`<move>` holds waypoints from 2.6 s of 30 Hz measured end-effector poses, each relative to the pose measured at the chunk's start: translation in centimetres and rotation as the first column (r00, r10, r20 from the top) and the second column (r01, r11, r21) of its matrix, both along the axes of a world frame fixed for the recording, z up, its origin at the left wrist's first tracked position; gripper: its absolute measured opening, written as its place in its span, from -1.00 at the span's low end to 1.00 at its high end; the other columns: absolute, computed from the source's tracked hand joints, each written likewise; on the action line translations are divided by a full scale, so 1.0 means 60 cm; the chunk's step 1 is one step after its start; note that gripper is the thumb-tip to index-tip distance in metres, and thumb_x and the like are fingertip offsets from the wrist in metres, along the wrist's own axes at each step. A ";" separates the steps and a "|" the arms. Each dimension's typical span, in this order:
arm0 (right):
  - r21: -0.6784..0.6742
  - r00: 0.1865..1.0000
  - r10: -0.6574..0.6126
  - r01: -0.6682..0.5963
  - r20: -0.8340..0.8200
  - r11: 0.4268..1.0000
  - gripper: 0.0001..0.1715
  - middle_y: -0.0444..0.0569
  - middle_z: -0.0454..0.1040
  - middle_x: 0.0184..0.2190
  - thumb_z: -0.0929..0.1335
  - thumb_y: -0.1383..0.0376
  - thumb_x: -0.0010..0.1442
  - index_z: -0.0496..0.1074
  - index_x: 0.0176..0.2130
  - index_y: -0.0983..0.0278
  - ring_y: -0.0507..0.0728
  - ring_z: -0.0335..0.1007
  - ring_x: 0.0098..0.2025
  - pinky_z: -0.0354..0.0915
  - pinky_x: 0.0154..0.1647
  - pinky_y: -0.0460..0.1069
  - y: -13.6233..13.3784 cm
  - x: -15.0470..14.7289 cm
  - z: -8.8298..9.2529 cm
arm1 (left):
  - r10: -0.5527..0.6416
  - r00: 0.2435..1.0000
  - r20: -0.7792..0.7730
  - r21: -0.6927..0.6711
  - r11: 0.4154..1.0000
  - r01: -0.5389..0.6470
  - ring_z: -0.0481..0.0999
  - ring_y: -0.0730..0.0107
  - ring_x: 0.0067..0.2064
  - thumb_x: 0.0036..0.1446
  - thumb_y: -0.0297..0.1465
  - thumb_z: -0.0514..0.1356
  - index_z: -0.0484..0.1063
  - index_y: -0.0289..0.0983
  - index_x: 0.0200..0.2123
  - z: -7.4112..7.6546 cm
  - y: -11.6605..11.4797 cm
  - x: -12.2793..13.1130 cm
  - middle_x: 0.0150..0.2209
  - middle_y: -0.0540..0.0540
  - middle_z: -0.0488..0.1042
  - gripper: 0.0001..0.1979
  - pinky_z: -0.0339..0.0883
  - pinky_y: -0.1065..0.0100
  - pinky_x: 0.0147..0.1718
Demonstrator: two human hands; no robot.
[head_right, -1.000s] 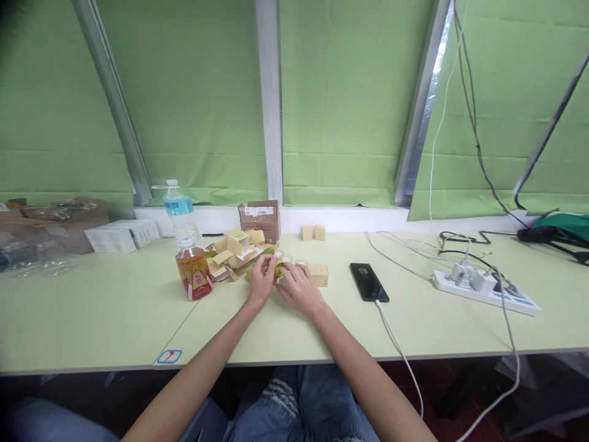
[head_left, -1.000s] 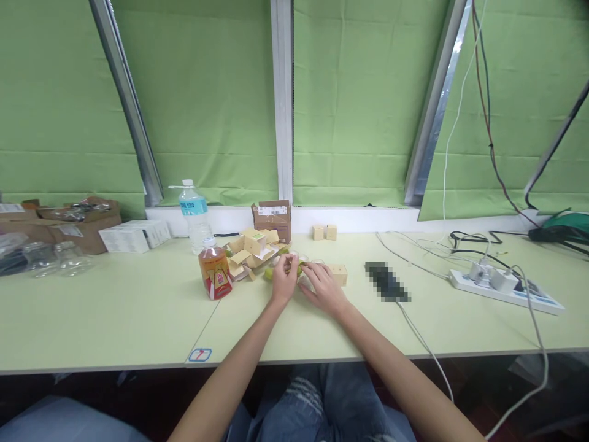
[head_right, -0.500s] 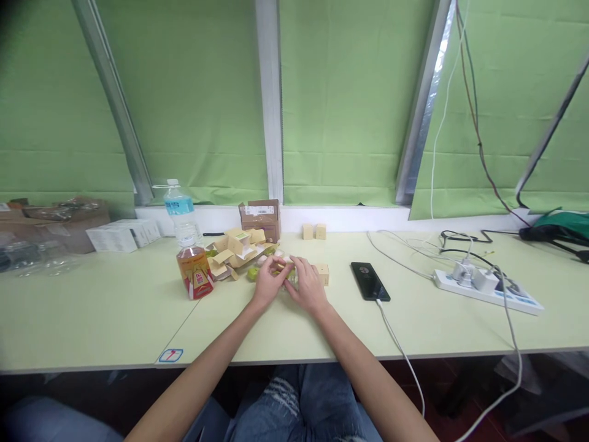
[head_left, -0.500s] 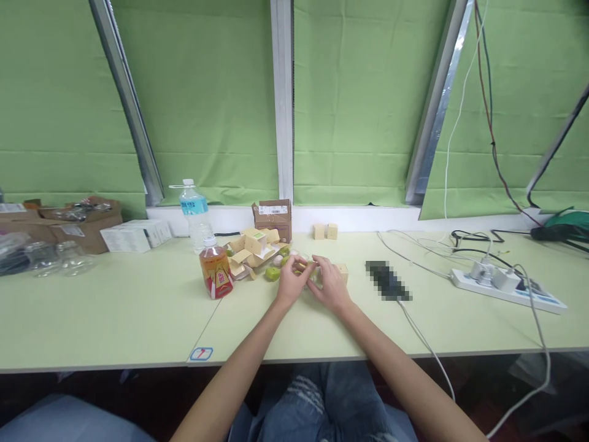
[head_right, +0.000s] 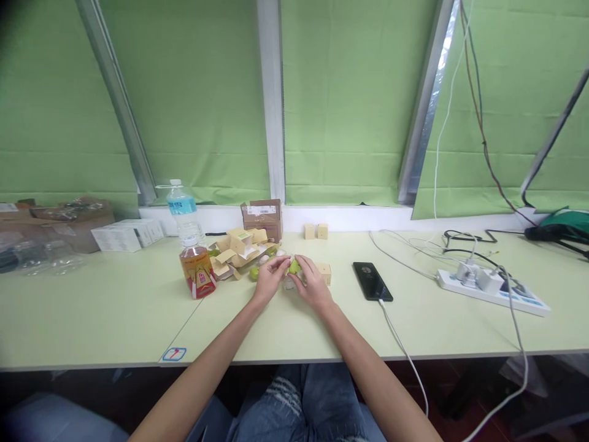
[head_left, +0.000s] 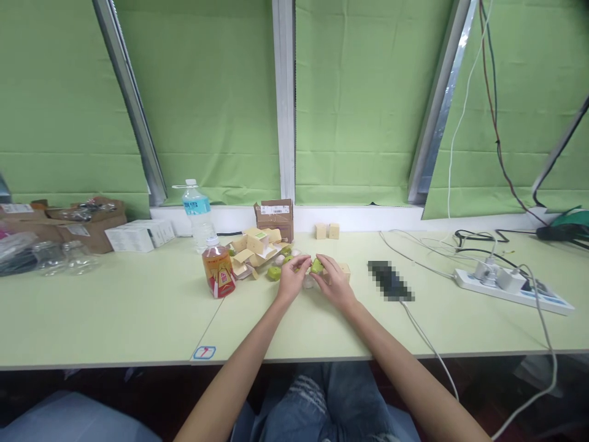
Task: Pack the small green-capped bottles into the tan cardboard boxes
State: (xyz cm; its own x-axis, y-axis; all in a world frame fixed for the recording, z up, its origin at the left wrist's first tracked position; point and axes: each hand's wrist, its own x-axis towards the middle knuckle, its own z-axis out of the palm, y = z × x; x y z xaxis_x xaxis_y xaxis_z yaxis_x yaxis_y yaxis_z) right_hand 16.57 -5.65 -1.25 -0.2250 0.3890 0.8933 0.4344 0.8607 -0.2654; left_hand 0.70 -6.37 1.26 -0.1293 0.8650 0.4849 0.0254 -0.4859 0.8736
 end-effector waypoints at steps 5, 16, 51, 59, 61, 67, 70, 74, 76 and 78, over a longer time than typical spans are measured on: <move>0.023 1.000 0.017 -0.017 0.001 1.000 -0.41 0.21 0.45 0.15 0.32 0.18 0.42 0.22 0.35 0.22 0.27 0.41 0.22 0.41 0.25 0.23 -0.002 -0.002 0.001 | -0.074 0.987 0.144 -0.122 0.988 0.092 0.45 0.43 -0.39 -0.01 -0.02 0.41 0.64 -0.33 -0.30 0.001 0.003 -0.002 -0.34 -0.13 0.57 -0.55 0.24 0.48 -0.53; 0.060 0.999 0.021 -0.023 0.024 0.998 -0.40 0.21 0.47 0.14 0.32 0.20 0.42 0.20 0.37 0.20 0.28 0.44 0.21 0.44 0.23 0.22 -0.005 0.000 0.000 | -0.124 0.960 0.250 -0.105 0.982 0.154 0.25 0.58 -0.50 -0.16 -0.06 0.50 0.64 -0.37 -0.43 -0.006 0.008 -0.002 -0.44 -0.06 0.48 -0.55 0.10 0.47 -0.54; 0.094 0.999 -0.040 0.041 -0.003 0.995 -0.40 0.22 0.46 0.16 0.32 0.22 0.42 0.23 0.37 0.22 0.27 0.43 0.22 0.43 0.25 0.21 0.005 0.001 -0.004 | -0.043 0.951 0.305 -0.109 0.991 0.080 0.30 0.57 -0.50 -0.16 -0.15 0.51 0.66 -0.34 -0.31 0.006 -0.009 0.019 -0.39 -0.09 0.54 -0.59 0.09 0.50 -0.60; 0.026 1.000 -0.030 0.030 -0.001 0.999 -0.42 0.21 0.48 0.13 0.32 0.17 0.41 0.25 0.34 0.21 0.29 0.45 0.19 0.44 0.22 0.23 -0.001 -0.001 -0.004 | -0.023 0.989 0.149 -0.069 0.997 0.033 0.31 0.51 -0.50 -0.10 -0.08 0.46 0.58 -0.34 -0.53 -0.003 -0.005 0.004 -0.52 -0.05 0.48 -0.59 0.14 0.47 -0.57; 0.015 0.999 -0.032 0.032 -0.002 0.999 -0.42 0.22 0.49 0.12 0.32 0.18 0.41 0.26 0.35 0.21 0.29 0.46 0.18 0.45 0.21 0.24 -0.002 0.001 -0.004 | -0.032 0.991 0.132 -0.063 0.997 0.040 0.32 0.49 -0.49 -0.11 -0.07 0.47 0.60 -0.34 -0.52 -0.004 -0.006 0.005 -0.51 -0.07 0.50 -0.58 0.16 0.45 -0.55; 0.024 0.997 0.021 -0.023 0.071 0.999 -0.41 0.20 0.49 0.13 0.32 0.17 0.41 0.25 0.35 0.20 0.28 0.46 0.19 0.44 0.23 0.22 -0.004 0.003 -0.007 | -0.083 0.981 0.178 -0.089 0.991 0.100 0.30 0.51 -0.51 -0.13 -0.06 0.48 0.64 -0.35 -0.41 -0.001 -0.012 0.006 -0.52 -0.05 0.49 -0.56 0.18 0.42 -0.52; 0.030 0.999 0.002 -0.003 0.045 1.000 -0.41 0.21 0.48 0.14 0.32 0.17 0.42 0.23 0.36 0.21 0.28 0.45 0.20 0.43 0.23 0.23 -0.004 0.001 -0.009 | -0.089 0.984 0.153 -0.084 0.991 0.103 0.22 0.55 -0.55 -0.10 -0.05 0.46 0.56 -0.35 -0.53 0.000 -0.015 0.004 -0.60 0.01 0.38 -0.57 0.10 0.43 -0.55; 0.039 1.000 -0.007 0.006 0.019 0.999 -0.40 0.21 0.48 0.14 0.31 0.20 0.42 0.21 0.37 0.21 0.28 0.45 0.20 0.44 0.23 0.21 -0.003 0.000 -0.009 | -0.115 0.987 0.110 -0.061 0.991 0.122 0.19 0.56 -0.58 -0.04 -0.02 0.42 0.46 -0.33 -0.61 0.004 -0.022 0.006 -0.65 0.05 0.28 -0.52 0.04 0.43 -0.56; 0.037 1.000 -0.011 0.010 0.029 0.999 -0.40 0.21 0.48 0.14 0.31 0.19 0.42 0.21 0.37 0.21 0.28 0.45 0.20 0.44 0.23 0.21 -0.003 0.000 -0.009 | -0.128 0.987 0.101 -0.043 0.990 0.133 0.18 0.56 -0.57 -0.02 -0.01 0.40 0.47 -0.33 -0.59 0.007 -0.026 0.008 -0.64 0.05 0.27 -0.52 0.04 0.43 -0.57; 0.041 0.999 -0.015 0.014 0.041 0.999 -0.39 0.21 0.48 0.14 0.31 0.18 0.43 0.21 0.38 0.20 0.28 0.45 0.20 0.44 0.23 0.22 -0.003 -0.001 -0.011 | -0.131 0.987 0.092 -0.029 0.990 0.135 0.19 0.55 -0.56 -0.01 -0.01 0.40 0.49 -0.33 -0.57 0.011 -0.030 0.009 -0.63 0.04 0.29 -0.52 0.05 0.43 -0.56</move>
State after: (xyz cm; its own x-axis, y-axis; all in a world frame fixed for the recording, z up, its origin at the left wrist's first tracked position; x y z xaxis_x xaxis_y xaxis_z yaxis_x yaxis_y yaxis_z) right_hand 16.53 -5.82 -1.90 -0.2564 0.3563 0.8985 0.4567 0.8639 -0.2123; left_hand 1.26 -8.19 1.91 -0.0536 0.8937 0.4454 -0.1168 -0.4486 0.8861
